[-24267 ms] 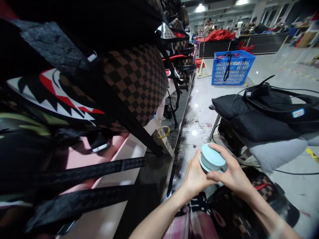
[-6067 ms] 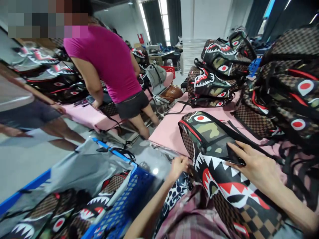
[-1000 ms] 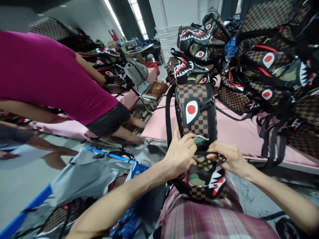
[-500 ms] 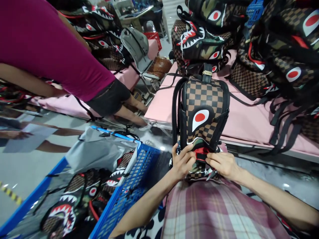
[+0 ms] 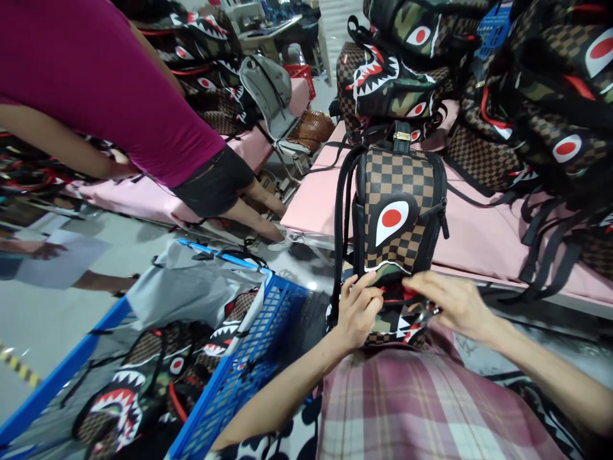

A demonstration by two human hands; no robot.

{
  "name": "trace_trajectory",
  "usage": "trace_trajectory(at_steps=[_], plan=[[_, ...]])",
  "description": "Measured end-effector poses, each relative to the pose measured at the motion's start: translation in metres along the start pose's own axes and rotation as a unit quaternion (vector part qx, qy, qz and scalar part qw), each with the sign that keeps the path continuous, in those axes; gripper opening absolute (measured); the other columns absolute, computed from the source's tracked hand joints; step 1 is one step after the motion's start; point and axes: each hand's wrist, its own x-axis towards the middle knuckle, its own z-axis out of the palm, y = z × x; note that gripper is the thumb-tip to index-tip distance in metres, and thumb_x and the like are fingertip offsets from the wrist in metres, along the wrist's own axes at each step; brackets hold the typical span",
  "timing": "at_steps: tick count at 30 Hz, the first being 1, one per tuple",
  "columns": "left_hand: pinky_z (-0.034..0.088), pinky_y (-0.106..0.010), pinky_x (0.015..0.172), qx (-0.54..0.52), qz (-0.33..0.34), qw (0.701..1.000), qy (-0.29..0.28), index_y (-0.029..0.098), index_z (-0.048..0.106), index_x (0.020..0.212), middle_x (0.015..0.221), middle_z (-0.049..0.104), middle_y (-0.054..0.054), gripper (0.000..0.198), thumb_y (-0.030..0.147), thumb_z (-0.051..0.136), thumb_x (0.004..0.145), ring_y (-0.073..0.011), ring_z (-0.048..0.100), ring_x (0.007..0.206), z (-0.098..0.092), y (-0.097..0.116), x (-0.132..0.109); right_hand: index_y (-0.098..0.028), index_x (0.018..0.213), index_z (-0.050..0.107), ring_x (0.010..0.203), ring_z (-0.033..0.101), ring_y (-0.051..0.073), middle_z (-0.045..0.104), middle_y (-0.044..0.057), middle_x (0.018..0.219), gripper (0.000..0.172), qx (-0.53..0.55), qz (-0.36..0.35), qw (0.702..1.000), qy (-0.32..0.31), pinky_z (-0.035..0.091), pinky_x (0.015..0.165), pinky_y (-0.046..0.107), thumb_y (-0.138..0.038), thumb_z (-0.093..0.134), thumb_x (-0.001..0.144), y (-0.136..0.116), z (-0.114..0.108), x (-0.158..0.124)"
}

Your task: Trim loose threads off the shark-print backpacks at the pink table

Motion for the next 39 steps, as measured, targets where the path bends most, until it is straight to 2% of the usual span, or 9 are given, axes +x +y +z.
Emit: trace_trajectory(at_steps=[2, 5, 7, 9, 12, 16, 21, 28, 39], plan=[[0.038, -0.037, 0.096, -0.003, -0.002, 1.000, 0.000, 0.017, 0.056, 0.078, 0.079, 0.066, -0.001, 0.020, 0.000, 0.045, 0.080, -0.0180, 0.051, 0.116, -0.001, 0.004, 0.004, -0.013, 0.119, 0.050, 0.084, 0.058, 0.018, 0.062, 0.011, 0.107, 0.043, -0.059, 0.013, 0.998, -0.007, 0.042, 0.062, 0.027, -0.043, 0.047, 0.088, 0.010, -0.018, 0.013], [0.035, -0.036, 0.096, 0.009, -0.010, 1.000, 0.000, 0.018, 0.057, 0.077, 0.079, 0.066, 0.001, 0.022, 0.000, 0.045, 0.080, -0.0169, 0.053, 0.113, -0.003, 0.009, 0.008, -0.015, 0.102, 0.057, 0.076, 0.054, 0.018, 0.064, 0.007, 0.091, 0.024, -0.132, -0.061, 0.989, -0.032, 0.038, 0.063, 0.030, -0.030, 0.040, 0.093, 0.019, -0.034, 0.035], [0.033, -0.036, 0.095, 0.033, -0.016, 0.999, -0.002, 0.019, 0.057, 0.076, 0.081, 0.068, 0.002, 0.021, 0.002, 0.047, 0.080, -0.0166, 0.054, 0.110, -0.005, 0.012, 0.008, -0.017, 0.096, 0.059, 0.073, 0.051, 0.016, 0.064, 0.003, 0.086, 0.025, -0.152, -0.145, 0.977, -0.039, 0.034, 0.062, 0.031, -0.016, 0.034, 0.094, 0.022, -0.036, 0.049], [0.033, -0.036, 0.091, 0.059, -0.027, 0.998, -0.005, 0.020, 0.059, 0.077, 0.085, 0.069, 0.003, 0.017, 0.005, 0.050, 0.082, -0.0169, 0.055, 0.106, -0.007, 0.015, 0.007, -0.019, 0.095, 0.060, 0.076, 0.049, 0.016, 0.064, 0.002, 0.088, 0.027, -0.151, -0.207, 0.966, -0.033, 0.033, 0.064, 0.032, -0.013, 0.034, 0.094, 0.023, -0.034, 0.061], [0.036, -0.035, 0.083, 0.078, -0.050, 0.996, -0.012, 0.021, 0.061, 0.082, 0.090, 0.069, 0.002, 0.015, 0.010, 0.052, 0.083, -0.0166, 0.054, 0.095, -0.009, 0.018, 0.005, -0.018, 0.087, 0.062, 0.076, 0.045, 0.016, 0.061, 0.001, 0.083, 0.028, -0.135, -0.244, 0.960, -0.043, 0.032, 0.067, 0.033, -0.014, 0.035, 0.094, 0.021, -0.025, 0.073], [0.043, -0.031, 0.077, 0.057, -0.050, 0.997, -0.008, 0.021, 0.061, 0.087, 0.090, 0.069, 0.001, 0.018, 0.006, 0.051, 0.082, -0.0163, 0.052, 0.091, -0.009, 0.019, 0.004, -0.017, 0.075, 0.060, 0.077, 0.043, 0.015, 0.058, 0.001, 0.078, 0.031, -0.125, -0.265, 0.954, -0.056, 0.031, 0.070, 0.032, -0.013, 0.036, 0.094, 0.017, -0.017, 0.079], [0.046, -0.029, 0.077, 0.049, -0.036, 0.998, 0.001, 0.019, 0.058, 0.086, 0.088, 0.068, 0.000, 0.020, 0.001, 0.052, 0.079, -0.0176, 0.049, 0.091, -0.009, 0.019, 0.005, -0.016, 0.075, 0.059, 0.079, 0.042, 0.016, 0.056, 0.002, 0.079, 0.026, -0.124, -0.288, 0.947, -0.076, 0.029, 0.071, 0.033, -0.015, 0.040, 0.092, 0.015, -0.013, 0.078], [0.046, -0.030, 0.078, 0.044, -0.044, 0.998, -0.003, 0.021, 0.056, 0.084, 0.086, 0.068, 0.001, 0.020, 0.002, 0.051, 0.079, -0.0166, 0.051, 0.092, -0.010, 0.020, 0.006, -0.016, 0.074, 0.058, 0.076, 0.040, 0.016, 0.053, 0.002, 0.074, 0.029, -0.124, -0.290, 0.947, -0.053, 0.028, 0.067, 0.032, -0.014, 0.037, 0.094, 0.018, -0.003, 0.076], [0.045, -0.030, 0.079, 0.041, -0.060, 0.997, -0.014, 0.021, 0.059, 0.084, 0.086, 0.068, 0.001, 0.020, 0.004, 0.050, 0.081, -0.0165, 0.052, 0.089, -0.009, 0.020, 0.005, -0.016, 0.076, 0.058, 0.075, 0.040, 0.015, 0.054, 0.001, 0.073, 0.030, -0.132, -0.257, 0.955, -0.069, 0.028, 0.067, 0.033, -0.015, 0.034, 0.095, 0.018, -0.015, 0.074]])
